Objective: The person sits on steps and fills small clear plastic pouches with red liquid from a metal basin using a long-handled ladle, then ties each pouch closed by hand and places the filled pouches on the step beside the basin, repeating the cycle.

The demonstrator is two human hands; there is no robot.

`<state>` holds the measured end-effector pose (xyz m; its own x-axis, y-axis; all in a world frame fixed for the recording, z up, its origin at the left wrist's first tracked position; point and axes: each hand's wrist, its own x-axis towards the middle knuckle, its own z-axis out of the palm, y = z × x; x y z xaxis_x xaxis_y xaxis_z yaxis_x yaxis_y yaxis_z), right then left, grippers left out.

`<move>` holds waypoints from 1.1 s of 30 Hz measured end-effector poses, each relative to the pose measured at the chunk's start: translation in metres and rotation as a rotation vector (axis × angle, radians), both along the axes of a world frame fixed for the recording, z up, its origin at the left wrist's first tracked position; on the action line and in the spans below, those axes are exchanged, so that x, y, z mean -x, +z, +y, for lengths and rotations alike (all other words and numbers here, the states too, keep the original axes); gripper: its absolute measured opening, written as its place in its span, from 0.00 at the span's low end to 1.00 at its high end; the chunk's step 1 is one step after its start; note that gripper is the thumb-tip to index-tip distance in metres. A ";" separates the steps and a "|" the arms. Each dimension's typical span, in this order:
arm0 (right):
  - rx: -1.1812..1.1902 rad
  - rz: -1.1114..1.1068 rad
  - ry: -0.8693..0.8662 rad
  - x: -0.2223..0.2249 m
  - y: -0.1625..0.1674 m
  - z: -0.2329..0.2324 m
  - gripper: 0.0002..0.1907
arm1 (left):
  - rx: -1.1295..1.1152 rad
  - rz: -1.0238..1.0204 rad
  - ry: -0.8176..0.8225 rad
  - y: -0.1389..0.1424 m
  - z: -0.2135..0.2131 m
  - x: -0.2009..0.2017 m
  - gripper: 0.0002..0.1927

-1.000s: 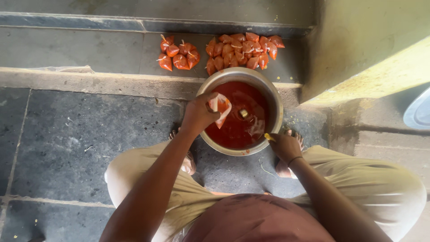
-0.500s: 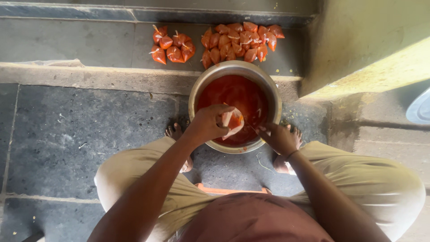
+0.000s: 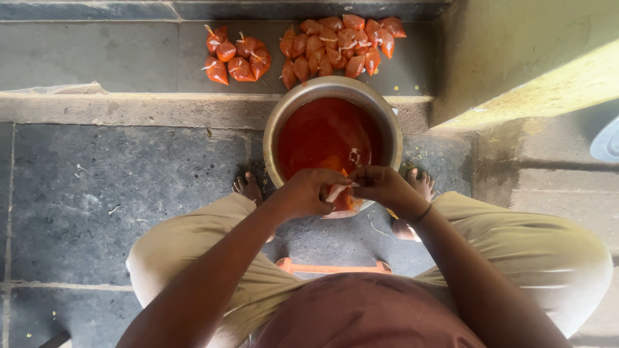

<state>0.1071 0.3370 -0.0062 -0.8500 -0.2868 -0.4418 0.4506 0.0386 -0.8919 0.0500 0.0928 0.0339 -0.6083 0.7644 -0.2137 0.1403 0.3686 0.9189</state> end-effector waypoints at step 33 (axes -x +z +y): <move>-0.773 0.529 -0.076 -0.011 0.020 -0.004 0.10 | 0.478 0.414 0.106 -0.014 -0.001 0.013 0.10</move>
<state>0.1179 0.3335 0.0137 -0.9993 -0.0104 -0.0371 0.0195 0.6932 -0.7205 0.0373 0.0918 0.0203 -0.7809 0.5736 -0.2471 0.3886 0.7560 0.5268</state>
